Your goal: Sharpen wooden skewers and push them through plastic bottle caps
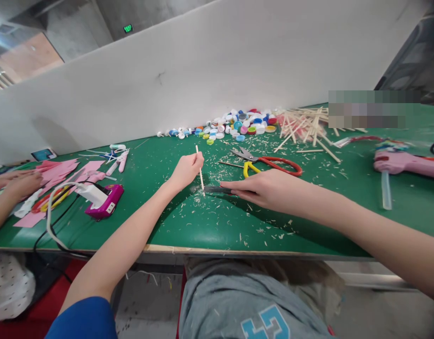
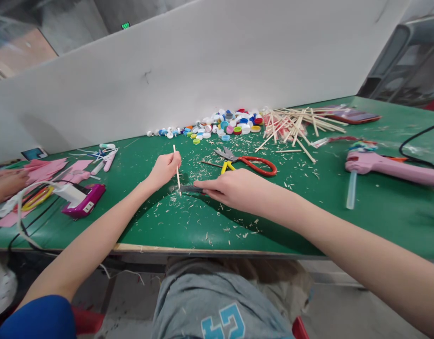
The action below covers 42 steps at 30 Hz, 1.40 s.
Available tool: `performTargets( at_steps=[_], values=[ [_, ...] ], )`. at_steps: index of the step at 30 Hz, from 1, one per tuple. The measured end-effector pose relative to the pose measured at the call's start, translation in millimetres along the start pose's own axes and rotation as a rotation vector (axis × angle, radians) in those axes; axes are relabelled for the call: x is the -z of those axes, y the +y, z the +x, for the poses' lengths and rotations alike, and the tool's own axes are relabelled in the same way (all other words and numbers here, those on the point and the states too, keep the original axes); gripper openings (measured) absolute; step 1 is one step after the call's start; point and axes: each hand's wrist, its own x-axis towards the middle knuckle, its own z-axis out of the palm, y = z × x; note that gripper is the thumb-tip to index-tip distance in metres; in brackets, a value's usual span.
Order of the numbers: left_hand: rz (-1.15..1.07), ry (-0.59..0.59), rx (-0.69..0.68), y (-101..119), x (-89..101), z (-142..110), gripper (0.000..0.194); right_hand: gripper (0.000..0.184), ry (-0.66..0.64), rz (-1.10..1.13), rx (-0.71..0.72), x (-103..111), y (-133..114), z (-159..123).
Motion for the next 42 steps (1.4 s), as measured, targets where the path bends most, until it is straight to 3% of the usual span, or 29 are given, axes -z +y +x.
performTargets(
  at_steps=[11,34,42],
  values=[
    [0.032,-0.016,0.005,-1,-0.2,1,0.05,0.037,0.013,-0.049,0.007,2,-5,-1],
    [0.022,-0.02,0.021,2,0.2,-1,0.048,0.034,-0.096,0.212,-0.045,10,-4,-2],
    [0.027,-0.02,0.015,4,1.7,-2,0.047,0.036,-0.099,0.184,-0.047,5,0,-2]
  ],
)
